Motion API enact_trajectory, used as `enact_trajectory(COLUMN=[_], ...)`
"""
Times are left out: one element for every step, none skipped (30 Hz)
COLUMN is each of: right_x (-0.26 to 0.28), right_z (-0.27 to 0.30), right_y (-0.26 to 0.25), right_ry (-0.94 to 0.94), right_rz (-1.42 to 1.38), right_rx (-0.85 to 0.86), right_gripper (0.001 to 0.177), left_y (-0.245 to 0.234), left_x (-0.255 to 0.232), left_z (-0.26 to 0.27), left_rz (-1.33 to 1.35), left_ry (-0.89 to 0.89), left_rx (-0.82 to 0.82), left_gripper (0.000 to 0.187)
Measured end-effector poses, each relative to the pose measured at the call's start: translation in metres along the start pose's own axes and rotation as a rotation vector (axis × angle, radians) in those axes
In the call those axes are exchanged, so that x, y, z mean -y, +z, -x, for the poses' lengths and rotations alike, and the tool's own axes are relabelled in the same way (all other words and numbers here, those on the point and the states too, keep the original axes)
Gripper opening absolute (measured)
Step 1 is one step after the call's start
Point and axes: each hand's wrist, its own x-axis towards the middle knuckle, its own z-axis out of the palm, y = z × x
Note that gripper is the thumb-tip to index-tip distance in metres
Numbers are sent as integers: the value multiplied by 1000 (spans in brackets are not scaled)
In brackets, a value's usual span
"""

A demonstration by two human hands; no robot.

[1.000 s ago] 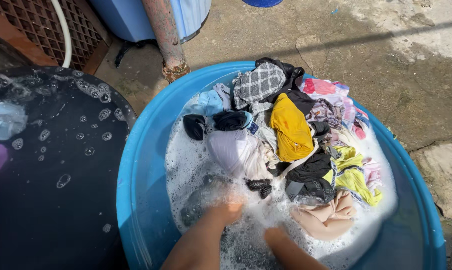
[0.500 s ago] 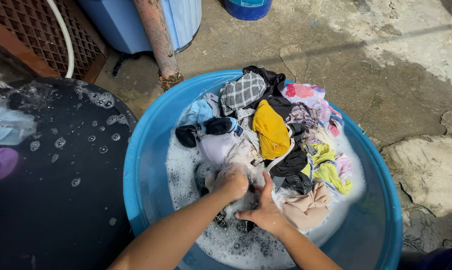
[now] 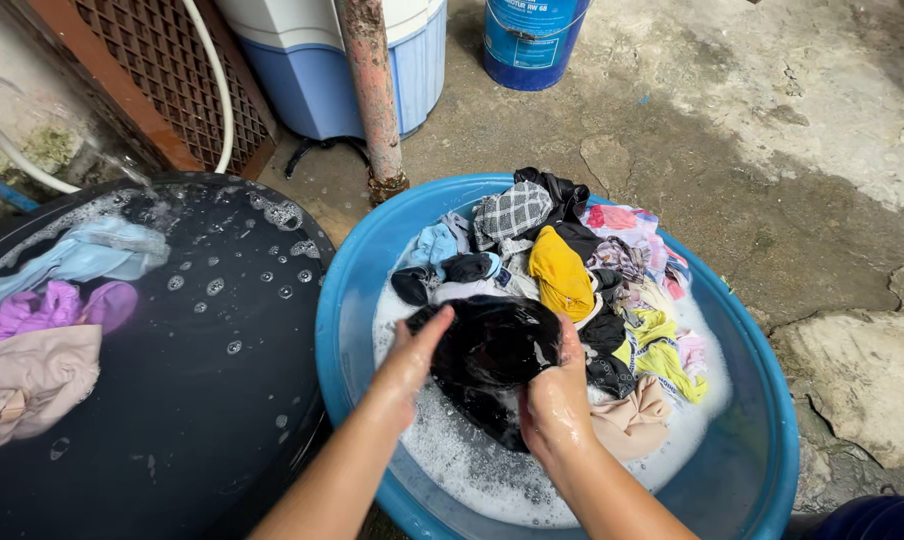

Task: The person turns on a water faucet to fill a basin, scrubs and washes clothes by hand in a soapy tub of water, and transfers the washed garments into the basin of water.

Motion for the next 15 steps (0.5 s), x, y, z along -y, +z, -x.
enact_trajectory(right_x=[3, 5, 5, 3, 1, -2, -4, -5, -4, 0, 8, 17, 23, 26, 32], right_z=[8, 16, 21, 24, 24, 22, 18, 16, 14, 12, 10, 9, 11, 16, 21], right_y=[11, 17, 20, 20, 16, 9, 0, -12, -24, -35, -46, -55, -58, -57, -54], right_ry=[7, 7, 105, 204, 204, 255, 305, 303, 233, 162, 160, 344, 528, 528, 658], right_rz=[-44, -42, -201, -360, -357, -363, -370, -368, -247, -127, -124, 151, 428, 429, 166], right_rx=[12, 17, 53, 89, 92, 143, 194, 199, 250, 301, 301, 341, 368, 365, 662], right_gripper=[40, 40, 37, 35, 35, 35, 35, 35, 39, 43, 43, 59, 85, 85, 80], left_y=[14, 22, 30, 36, 38, 40, 40, 36, 30, 23, 19, 15, 13, 13, 13], left_x=[20, 33, 42, 44, 41, 36, 28, 20, 11, 0, -12, -25, -33, -39, -46], left_z=[4, 8, 16, 22, 25, 27, 29, 31, 33, 32, 29, 26, 26, 29, 32], left_rz=[135, 139, 597, 1057, 1060, 1124, 1182, 1184, 1112, 1038, 1040, 823, 599, 599, 338], left_ry=[-108, -106, -181, -237, -234, -64, 109, 113, 70, 28, 29, 238, 433, 431, 601], left_rx=[98, 95, 354, 616, 616, 588, 558, 560, 519, 478, 481, 427, 367, 369, 429], left_gripper=[78, 78, 70, 67, 67, 66, 66, 66, 60, 53, 53, 43, 34, 34, 30])
